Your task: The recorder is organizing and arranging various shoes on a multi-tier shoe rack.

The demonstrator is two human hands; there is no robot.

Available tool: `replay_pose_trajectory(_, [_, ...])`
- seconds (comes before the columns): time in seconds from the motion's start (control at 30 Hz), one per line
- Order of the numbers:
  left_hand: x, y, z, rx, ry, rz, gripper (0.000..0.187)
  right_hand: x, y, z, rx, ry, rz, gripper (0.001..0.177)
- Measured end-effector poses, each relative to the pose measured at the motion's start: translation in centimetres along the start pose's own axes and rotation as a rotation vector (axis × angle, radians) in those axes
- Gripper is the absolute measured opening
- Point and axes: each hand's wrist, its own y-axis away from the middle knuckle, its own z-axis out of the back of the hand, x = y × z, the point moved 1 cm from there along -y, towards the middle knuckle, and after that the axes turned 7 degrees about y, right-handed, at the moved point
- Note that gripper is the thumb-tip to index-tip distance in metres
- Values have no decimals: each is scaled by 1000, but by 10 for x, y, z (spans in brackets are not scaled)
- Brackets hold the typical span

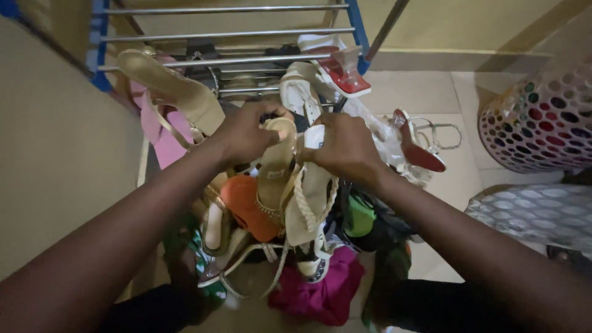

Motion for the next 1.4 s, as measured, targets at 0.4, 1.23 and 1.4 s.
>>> replay_pose_trajectory(0.4, [36, -17, -26, 49, 160, 133, 31, -49, 6, -32, 133, -108, -290, 56])
replay_pose_trajectory(1.23, [71, -10, -109, 125, -868, -251, 114, -96, -3, -125, 359, -339, 26, 83])
replay_pose_trajectory(1.4, [93, -1, -120, 257, -784, -150, 146, -83, 25, -133, 425, -211, 211, 101])
